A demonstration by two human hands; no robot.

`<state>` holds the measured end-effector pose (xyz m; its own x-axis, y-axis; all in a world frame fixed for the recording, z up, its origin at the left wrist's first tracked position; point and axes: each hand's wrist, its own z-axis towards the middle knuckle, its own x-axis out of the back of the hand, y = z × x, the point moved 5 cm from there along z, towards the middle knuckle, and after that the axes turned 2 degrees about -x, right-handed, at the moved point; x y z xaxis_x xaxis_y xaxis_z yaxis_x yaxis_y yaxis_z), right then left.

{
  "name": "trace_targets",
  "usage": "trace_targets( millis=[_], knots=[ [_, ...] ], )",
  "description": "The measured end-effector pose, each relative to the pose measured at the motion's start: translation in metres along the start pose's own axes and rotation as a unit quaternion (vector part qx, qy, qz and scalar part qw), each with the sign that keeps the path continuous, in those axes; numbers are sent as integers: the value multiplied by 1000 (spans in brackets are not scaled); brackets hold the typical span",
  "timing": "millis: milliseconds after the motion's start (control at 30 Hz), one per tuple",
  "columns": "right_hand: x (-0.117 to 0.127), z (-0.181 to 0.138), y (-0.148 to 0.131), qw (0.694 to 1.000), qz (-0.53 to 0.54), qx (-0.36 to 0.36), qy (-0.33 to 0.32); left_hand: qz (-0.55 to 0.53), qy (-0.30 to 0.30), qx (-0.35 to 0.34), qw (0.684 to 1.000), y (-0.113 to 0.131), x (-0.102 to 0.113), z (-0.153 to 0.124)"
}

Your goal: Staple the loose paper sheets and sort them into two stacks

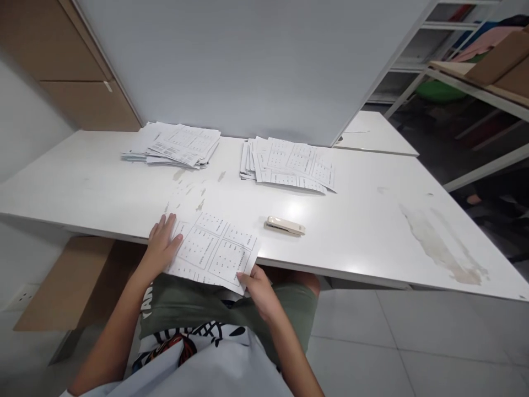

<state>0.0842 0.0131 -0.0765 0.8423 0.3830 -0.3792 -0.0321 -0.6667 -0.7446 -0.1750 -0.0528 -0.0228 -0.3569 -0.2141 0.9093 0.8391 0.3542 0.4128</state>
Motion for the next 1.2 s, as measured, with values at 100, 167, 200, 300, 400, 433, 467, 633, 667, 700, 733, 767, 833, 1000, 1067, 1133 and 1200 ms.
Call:
trace_targets(
  millis=[100,167,200,300,400,433,467,633,667,700,733,767,833,1000,1067,1133,1200],
  knots=[
    [3,-2,-4,999,-10,-18,-26,-2,2,3,1000,3,0,0],
    [3,-3,-6,999,-7,-11,-30,-1,11,3,1000,4,1,0],
    [3,-3,-7,999,-7,-5,-31,-2,14,3,1000,4,1,0],
    [-1,-5,-6,999,-11,1,-43,-10,9,-4,1000,6,3,0],
    [-6,-6,-3,998,7,-7,-61,-9,2,-7,1000,7,3,-1],
    [-7,-6,-2,998,15,-4,-58,-6,1,-6,1000,8,3,-1],
    [-8,-5,-2,999,19,3,-51,-3,1,-4,1000,8,2,0],
    [-8,3,-2,999,-3,31,9,-2,10,6,1000,9,0,0],
    [-7,4,-2,999,-8,29,27,-5,15,7,1000,9,0,0],
    [-6,4,-2,999,-12,26,44,-8,20,7,1000,9,1,0],
    [-4,5,-2,998,-15,24,60,-10,25,6,1000,8,1,0],
    [-3,5,-2,997,-17,25,71,-10,28,5,1000,8,1,0],
    [-1,5,-3,996,-17,31,84,-5,33,3,999,7,2,0],
    [0,3,-1,996,12,37,74,3,62,11,998,12,4,3],
    [0,3,-1,996,26,44,70,11,81,18,996,16,7,5],
    [-1,2,-1,996,31,51,69,21,101,22,994,19,9,7],
    [-1,2,-2,996,28,55,68,27,114,24,993,20,10,10]
  ],
)
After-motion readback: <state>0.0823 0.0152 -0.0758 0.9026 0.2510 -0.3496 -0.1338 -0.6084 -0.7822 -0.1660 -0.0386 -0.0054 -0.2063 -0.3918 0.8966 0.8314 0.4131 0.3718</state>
